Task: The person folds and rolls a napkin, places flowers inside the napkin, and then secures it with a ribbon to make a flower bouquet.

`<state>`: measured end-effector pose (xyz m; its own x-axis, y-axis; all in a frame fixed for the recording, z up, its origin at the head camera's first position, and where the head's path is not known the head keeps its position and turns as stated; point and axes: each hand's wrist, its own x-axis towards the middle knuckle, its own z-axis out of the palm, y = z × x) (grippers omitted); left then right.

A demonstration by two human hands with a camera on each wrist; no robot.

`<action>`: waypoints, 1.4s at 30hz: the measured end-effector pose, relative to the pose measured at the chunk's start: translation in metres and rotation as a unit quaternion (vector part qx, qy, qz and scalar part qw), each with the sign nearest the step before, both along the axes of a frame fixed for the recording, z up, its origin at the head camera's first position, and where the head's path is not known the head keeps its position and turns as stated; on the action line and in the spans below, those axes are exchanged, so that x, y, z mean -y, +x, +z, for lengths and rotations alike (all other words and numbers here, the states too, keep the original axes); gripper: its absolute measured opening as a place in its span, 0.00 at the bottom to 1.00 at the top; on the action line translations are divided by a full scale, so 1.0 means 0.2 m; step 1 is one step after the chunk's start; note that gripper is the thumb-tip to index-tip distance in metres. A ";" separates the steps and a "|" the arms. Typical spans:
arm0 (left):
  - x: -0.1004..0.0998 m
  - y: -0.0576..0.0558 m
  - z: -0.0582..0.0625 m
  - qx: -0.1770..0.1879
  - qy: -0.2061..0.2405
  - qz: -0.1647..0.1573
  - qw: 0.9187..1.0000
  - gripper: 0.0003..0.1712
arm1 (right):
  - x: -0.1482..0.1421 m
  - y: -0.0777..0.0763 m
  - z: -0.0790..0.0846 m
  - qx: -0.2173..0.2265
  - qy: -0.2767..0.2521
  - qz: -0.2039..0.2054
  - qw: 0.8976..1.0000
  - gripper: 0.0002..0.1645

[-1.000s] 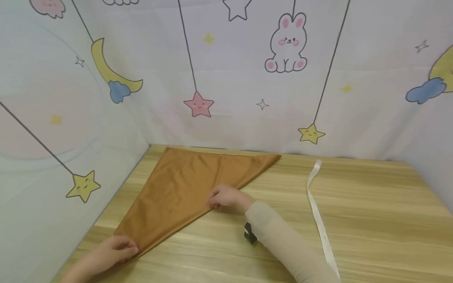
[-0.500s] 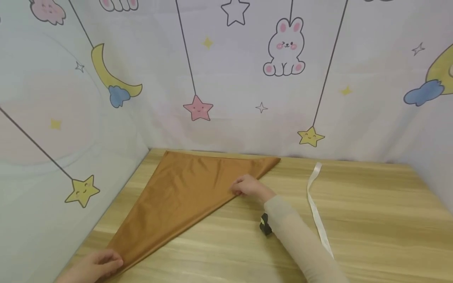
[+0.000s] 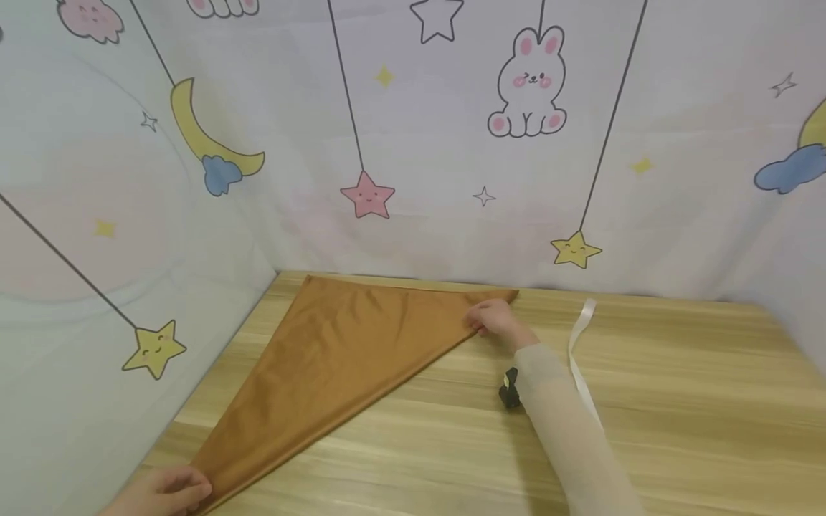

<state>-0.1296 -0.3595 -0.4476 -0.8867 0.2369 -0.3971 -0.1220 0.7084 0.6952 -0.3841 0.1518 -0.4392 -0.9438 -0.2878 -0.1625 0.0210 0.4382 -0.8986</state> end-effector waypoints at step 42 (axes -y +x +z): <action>0.03 0.06 0.05 -0.041 -0.011 0.003 0.999 0.10 | -0.32 -0.07 0.06 0.080 -0.079 -0.155 0.981 0.32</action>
